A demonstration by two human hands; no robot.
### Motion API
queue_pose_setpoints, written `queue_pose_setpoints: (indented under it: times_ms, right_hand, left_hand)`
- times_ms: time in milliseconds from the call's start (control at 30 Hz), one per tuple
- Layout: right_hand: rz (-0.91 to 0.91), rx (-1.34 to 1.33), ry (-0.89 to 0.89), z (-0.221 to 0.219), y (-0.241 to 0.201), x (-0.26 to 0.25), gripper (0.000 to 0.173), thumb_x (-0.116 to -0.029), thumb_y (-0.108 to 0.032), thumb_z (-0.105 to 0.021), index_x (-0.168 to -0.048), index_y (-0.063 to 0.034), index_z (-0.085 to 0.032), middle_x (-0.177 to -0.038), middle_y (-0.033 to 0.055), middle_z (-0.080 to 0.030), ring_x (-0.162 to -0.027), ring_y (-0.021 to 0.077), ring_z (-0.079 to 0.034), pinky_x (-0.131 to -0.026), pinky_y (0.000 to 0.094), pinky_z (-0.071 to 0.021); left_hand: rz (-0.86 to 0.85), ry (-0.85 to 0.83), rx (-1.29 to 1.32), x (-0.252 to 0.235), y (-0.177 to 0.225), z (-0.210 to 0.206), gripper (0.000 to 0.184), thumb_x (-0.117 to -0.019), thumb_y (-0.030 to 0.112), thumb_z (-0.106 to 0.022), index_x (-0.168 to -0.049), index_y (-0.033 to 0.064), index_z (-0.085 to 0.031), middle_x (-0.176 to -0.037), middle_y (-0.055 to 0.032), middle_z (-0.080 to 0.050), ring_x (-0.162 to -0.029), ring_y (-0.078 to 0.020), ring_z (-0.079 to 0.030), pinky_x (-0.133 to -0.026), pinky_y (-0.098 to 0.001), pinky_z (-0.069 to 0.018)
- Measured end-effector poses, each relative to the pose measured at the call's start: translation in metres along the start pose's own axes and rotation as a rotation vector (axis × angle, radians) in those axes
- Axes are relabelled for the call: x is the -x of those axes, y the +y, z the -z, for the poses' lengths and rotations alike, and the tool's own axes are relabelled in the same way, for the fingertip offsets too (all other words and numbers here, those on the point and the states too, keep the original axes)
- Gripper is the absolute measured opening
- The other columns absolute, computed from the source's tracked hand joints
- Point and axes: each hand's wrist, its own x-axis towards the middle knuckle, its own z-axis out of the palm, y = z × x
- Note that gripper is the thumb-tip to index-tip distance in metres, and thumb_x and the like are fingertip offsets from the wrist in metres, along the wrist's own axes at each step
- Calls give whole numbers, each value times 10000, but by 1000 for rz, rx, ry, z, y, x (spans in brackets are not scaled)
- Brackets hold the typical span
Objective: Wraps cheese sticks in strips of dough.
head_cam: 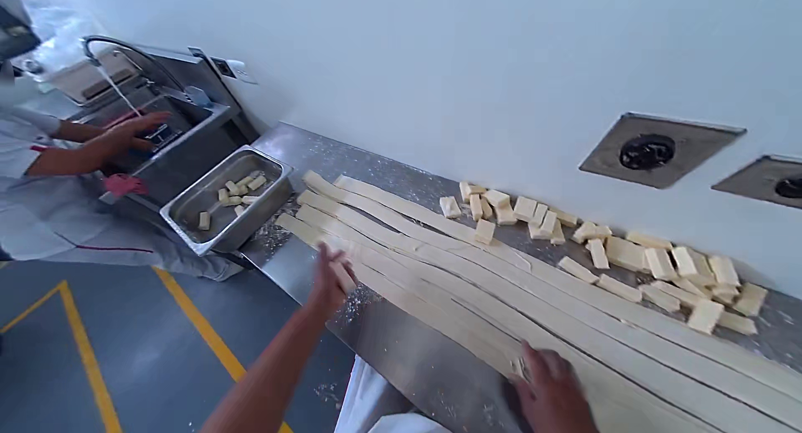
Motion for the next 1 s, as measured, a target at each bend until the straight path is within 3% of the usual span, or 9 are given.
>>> queue_pose_setpoints:
  times_ms: [100, 200, 267, 367, 500, 633, 767, 900, 1000]
  right_hand:
    - [-83, -29, -69, 13, 26, 2, 316, -957, -150, -679, -1116, 122, -697, -1112, 377, -624, -1056, 553, -623, -909, 665, -504]
    - [-33, -116, -27, 3, 28, 5, 215, -940, -100, -658, -972, 102, -726, -1014, 310, -653, -930, 461, -667, -829, 573, -558]
    - [-27, -175, -4, 4, 22, 2, 222, -959, -83, -615, -994, 119, -700, -983, 301, -675, -901, 442, -684, -820, 562, -563]
    - [-38, -190, -31, 13, 9, -5, 249, -1002, -97, -558, -1068, 122, -656, -932, 277, -697, -880, 433, -702, -813, 581, -553]
    - [-163, -20, -243, 20, 0, -3, 357, -966, -134, -675, -1236, 96, -645, -1254, 338, -615, -1148, 502, -625, -960, 616, -517]
    - [-70, -76, -7, 3, 15, 9, 155, -924, -84, -675, -949, 56, -736, -985, 253, -694, -898, 398, -712, -784, 521, -595]
    - [42, -453, 80, 31, -20, -2, 175, -930, -113, -689, -980, 53, -703, -897, 171, -689, -771, 227, -681, -723, 355, -587]
    - [230, -532, 56, 56, -62, -35, 204, -937, -188, -698, -981, 10, -722, -916, 130, -699, -831, 183, -674, -752, 305, -563]
    - [44, -581, -308, 67, -46, -51, 495, -982, -323, -668, -1319, 36, -612, -1161, 167, -680, -1020, 216, -663, -916, 374, -546]
  left_hand:
    - [-326, 123, 222, -51, 100, 36, 790, -1026, 685, -83, -1376, 41, -378, -1076, -66, -626, -914, -134, -666, -821, -316, -570]
    - [-375, 208, 278, -74, 116, 60, 930, -983, 765, -119, -1607, 78, -63, -1631, -190, -273, -1414, -297, -457, -1113, -454, -441]
    - [-361, 139, 151, -76, 72, 65, 847, -1035, 674, -109, -1575, 22, -129, -1565, -201, -358, -1360, -275, -493, -1097, -451, -441]
    - [-204, -103, -84, -31, -26, 22, 474, -1129, 263, -205, -1422, -71, -371, -1201, -152, -645, -1013, -170, -672, -912, -351, -546]
    - [32, -347, -273, 58, -121, -52, 229, -1051, 30, -496, -1215, -106, -580, -926, -122, -734, -788, -172, -738, -762, -328, -626]
    - [124, -626, -579, 88, -140, -76, 187, -1022, 36, -551, -1149, -77, -630, -901, -89, -731, -770, -142, -728, -755, -311, -621]
    - [114, -968, -673, 114, -153, -79, 333, -908, -12, -697, -1221, -98, -627, -1101, -148, -733, -996, -170, -720, -945, -349, -578]
    - [-19, -906, -241, 158, -158, -92, 286, -882, -102, -599, -1138, 22, -564, -955, 112, -719, -903, 35, -679, -868, -218, -570]
    - [155, -594, -145, 148, -132, -101, 134, -1016, -27, -488, -1114, -25, -579, -887, -23, -729, -815, -114, -725, -780, -324, -625]
